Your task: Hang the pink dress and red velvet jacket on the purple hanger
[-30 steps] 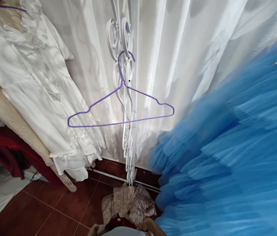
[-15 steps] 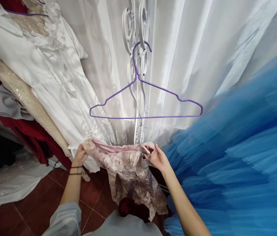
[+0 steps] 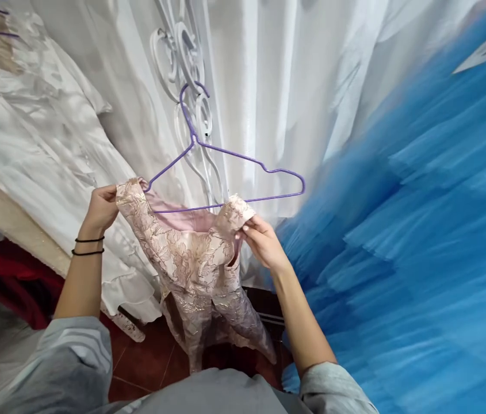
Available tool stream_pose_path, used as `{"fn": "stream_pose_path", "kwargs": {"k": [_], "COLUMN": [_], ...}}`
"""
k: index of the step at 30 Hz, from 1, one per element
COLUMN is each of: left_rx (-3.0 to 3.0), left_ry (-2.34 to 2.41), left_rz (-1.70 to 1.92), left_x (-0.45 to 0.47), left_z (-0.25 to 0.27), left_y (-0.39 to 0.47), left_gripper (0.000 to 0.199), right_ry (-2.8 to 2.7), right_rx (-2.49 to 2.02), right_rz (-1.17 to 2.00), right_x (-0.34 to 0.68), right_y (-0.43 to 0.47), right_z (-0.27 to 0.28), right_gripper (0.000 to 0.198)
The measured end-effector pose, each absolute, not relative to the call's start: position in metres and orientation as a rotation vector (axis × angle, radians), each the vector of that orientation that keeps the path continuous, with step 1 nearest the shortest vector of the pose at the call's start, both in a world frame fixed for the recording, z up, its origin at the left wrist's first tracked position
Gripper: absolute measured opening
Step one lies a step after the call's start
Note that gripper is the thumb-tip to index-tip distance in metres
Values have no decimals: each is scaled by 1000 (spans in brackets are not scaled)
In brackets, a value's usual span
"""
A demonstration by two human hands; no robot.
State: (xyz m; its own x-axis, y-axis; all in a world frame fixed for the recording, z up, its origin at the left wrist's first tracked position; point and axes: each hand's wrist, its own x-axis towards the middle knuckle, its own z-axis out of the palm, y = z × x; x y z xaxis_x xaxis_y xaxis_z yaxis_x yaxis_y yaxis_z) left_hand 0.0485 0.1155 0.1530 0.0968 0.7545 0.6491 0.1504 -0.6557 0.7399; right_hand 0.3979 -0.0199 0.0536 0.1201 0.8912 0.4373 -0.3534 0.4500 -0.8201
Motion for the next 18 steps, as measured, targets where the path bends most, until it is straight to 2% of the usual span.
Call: {"fn": "stream_pose_path", "kwargs": {"k": [3, 6, 10, 14, 18], "left_rx": [1945, 1995, 2066, 2047, 2091], "left_ry": [929, 1006, 1144, 1229, 1101], "left_rz": [1501, 1528, 1744, 1969, 1980], "left_x": [72, 91, 102, 100, 92], "left_z": [158, 154, 146, 148, 153], "left_y": [103, 91, 84, 87, 95], "left_gripper": [36, 24, 16, 10, 22], "right_ry": [-937, -657, -668, -779, -1064], "right_rx": [-815, -969, -921, -841, -872], "right_rz": [479, 136, 151, 84, 30], "right_x": [404, 419, 461, 504, 524], "right_y": [-13, -8, -11, -13, -5], "right_z": [45, 33, 32, 57, 107], "right_gripper": [11, 8, 11, 17, 26]}}
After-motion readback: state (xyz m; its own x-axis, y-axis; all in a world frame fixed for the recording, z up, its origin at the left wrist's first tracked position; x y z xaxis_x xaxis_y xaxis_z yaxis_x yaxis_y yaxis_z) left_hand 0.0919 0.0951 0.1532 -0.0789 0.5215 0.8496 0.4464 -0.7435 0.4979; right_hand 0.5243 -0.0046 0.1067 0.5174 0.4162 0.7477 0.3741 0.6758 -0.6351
